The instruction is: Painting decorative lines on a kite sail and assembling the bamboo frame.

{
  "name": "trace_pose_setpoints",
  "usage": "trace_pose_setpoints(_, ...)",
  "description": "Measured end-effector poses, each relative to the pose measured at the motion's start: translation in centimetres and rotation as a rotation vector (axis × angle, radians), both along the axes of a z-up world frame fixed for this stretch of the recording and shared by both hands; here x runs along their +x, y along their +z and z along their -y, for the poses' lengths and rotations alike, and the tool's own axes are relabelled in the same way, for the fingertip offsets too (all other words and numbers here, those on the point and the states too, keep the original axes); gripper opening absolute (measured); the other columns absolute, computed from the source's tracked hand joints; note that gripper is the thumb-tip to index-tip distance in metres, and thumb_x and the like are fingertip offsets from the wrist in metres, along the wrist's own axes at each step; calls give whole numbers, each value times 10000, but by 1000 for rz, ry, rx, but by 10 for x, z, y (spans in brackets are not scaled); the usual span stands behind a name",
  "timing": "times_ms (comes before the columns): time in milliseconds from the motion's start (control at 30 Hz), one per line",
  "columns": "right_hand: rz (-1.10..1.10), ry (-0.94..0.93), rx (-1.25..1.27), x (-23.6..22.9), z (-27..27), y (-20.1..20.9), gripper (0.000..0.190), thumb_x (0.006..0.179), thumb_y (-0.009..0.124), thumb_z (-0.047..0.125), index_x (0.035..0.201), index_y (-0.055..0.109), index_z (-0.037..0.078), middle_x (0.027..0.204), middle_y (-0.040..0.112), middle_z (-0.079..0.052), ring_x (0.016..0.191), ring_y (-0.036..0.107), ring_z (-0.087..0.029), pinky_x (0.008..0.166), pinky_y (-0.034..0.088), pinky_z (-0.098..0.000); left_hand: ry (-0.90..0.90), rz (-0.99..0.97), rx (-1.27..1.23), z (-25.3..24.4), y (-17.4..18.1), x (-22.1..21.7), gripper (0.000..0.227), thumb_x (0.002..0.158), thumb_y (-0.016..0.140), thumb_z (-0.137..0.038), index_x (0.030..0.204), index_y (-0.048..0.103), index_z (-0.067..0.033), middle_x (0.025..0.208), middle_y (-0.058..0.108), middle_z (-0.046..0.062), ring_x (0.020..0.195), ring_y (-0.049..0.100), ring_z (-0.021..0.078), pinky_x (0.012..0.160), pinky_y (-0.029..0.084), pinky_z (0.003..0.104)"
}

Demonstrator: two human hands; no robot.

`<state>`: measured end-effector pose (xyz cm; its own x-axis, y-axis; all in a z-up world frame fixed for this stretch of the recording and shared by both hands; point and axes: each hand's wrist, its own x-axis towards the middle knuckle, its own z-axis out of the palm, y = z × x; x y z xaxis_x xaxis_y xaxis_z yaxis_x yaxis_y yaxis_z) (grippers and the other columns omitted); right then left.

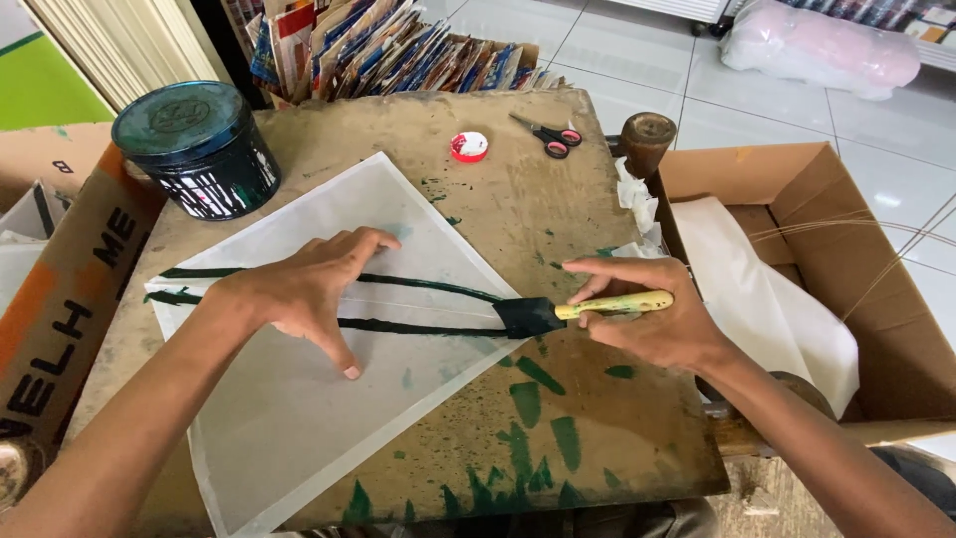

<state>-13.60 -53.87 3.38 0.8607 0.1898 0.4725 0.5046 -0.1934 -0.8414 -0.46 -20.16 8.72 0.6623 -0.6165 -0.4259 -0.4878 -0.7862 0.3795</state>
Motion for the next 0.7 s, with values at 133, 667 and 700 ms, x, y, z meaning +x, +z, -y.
trace_pose_setpoints(133,15,-11,-8,1,6,-5,585,652,755,-137,1231,674,-98,833,765,-265,713,764,-249,675,662,-427,-70,29,7,4,0,1,1372,395,1096,-256,1489,272,-193,1433,535,188,1385,486,434,1155,377,580)
trace_pose_setpoints(667,10,-12,59,3,3,-5,593,651,778,-149,1231,670,-93,838,766,-251,716,765,-256,683,672,-418,-315,-11,-116,60,-8,-11,1266,465,1039,-325,1460,274,-155,1445,500,185,1424,422,402,1188,284,577)
trace_pose_setpoints(700,5,-15,49,3,4,-6,594,647,771,-161,1229,670,-97,836,763,-254,708,760,-257,689,670,-424,-281,-29,-119,61,-8,-12,1273,466,1041,-332,1464,269,-162,1455,487,196,1429,405,418,1180,291,601)
